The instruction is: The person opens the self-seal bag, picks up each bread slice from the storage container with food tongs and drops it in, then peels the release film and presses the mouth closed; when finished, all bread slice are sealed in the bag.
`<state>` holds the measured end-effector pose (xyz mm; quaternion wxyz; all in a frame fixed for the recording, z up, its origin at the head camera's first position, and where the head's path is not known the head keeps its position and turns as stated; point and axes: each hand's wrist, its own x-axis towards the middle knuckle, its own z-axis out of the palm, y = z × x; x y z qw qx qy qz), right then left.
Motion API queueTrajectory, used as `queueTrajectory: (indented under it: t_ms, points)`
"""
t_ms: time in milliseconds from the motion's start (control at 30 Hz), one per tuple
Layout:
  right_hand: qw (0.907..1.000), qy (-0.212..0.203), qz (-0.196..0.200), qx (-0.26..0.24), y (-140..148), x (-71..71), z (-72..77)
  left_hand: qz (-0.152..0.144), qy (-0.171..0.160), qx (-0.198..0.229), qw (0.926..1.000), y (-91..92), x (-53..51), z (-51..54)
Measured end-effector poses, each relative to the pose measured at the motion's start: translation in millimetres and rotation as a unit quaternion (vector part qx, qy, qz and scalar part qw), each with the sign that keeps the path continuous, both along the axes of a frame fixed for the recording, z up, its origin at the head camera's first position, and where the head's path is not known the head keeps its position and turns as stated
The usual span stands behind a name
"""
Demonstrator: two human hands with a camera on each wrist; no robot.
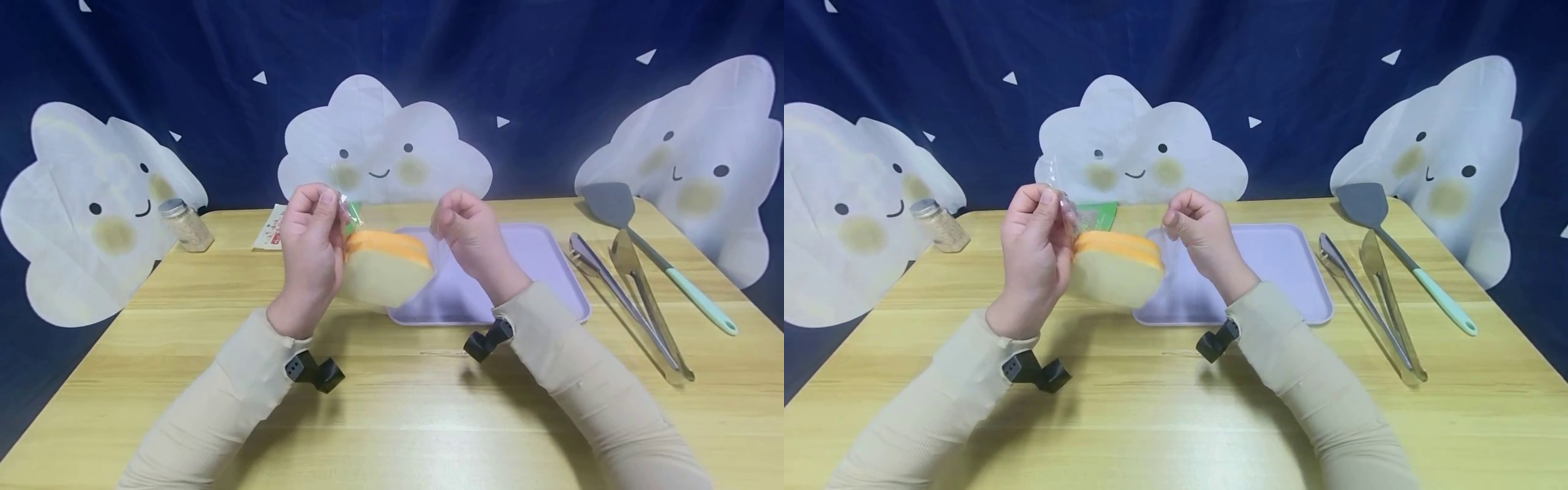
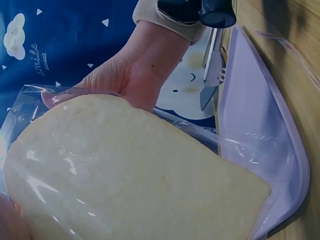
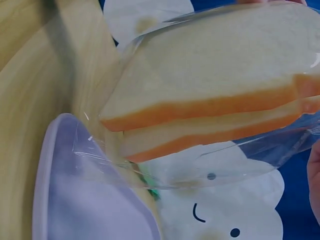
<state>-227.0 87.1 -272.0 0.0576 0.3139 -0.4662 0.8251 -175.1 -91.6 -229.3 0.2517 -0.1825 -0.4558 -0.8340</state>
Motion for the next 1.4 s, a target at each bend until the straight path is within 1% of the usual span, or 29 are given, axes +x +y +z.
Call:
queueTrajectory:
  t_ms: [67,133,300,367,467,600,667,733,800,867,900,1000,1100,1200,1300,1400]
  points:
    - [0.9998,0.018,0.010,-0.009,-0.5,-1.2,-1.6,-0.001,0.003,0.002,1.0000,0.2,0.8,0.5]
    - [0.9994,0.032,0.009,-0.008,0.3,-2.2,-2.6,-0.003,0.006,0.006,1.0000,0.0,1.0,1.1]
    - [0.9975,0.065,-0.010,0.026,8.5,-3.4,-4.4,-0.004,0.007,0.014,0.9999,-1.7,2.1,2.9]
    - [0.9963,0.074,-0.008,0.042,12.7,-3.7,-5.5,-0.002,0.002,0.015,0.9999,-2.3,3.1,3.6]
    - [0.9946,0.086,0.015,0.055,18.2,-4.2,-7.5,0.000,-0.004,0.019,0.9998,-2.7,4.4,4.6]
    - [0.9916,0.103,0.039,0.067,23.3,-4.2,-8.2,0.004,0.000,0.033,0.9995,-3.2,4.7,6.0]
    - [0.9917,0.106,0.032,0.066,24.6,-3.7,-6.9,0.008,0.001,0.040,0.9992,-3.9,4.4,6.9]
    - [0.9925,0.105,0.012,0.061,25.4,-3.3,-4.7,0.010,0.002,0.046,0.9989,-5.1,3.8,7.6]
    - [0.9928,0.108,-0.008,0.052,26.3,-3.1,-2.7,0.016,0.002,0.043,0.9989,-7.0,3.4,8.0]
    - [0.9929,0.106,-0.029,0.046,28.1,-2.2,-0.7,0.026,0.003,0.032,0.9992,-10.0,2.7,7.7]
    - [0.9928,0.104,-0.040,0.045,29.4,-1.4,0.7,0.033,0.002,0.019,0.9993,-12.1,2.3,7.5]
    - [0.9909,0.084,-0.085,0.062,34.4,3.3,6.4,0.064,0.004,-0.034,0.9974,-19.5,0.5,5.4]
    - [0.9843,0.062,-0.134,0.096,39.9,8.8,15.3,0.094,0.016,-0.097,0.9907,-27.5,-2.8,2.7]
    - [0.9790,0.050,-0.159,0.117,44.0,13.5,22.7,0.113,0.027,-0.144,0.9827,-34.6,-6.7,-0.5]
    - [0.9768,0.040,-0.170,0.124,45.6,17.9,26.7,0.114,0.021,-0.172,0.9783,-39.6,-8.5,-3.8]
    - [0.9736,0.019,-0.187,0.130,45.4,22.7,28.0,0.104,0.015,-0.190,0.9762,-42.9,-8.4,-6.9]
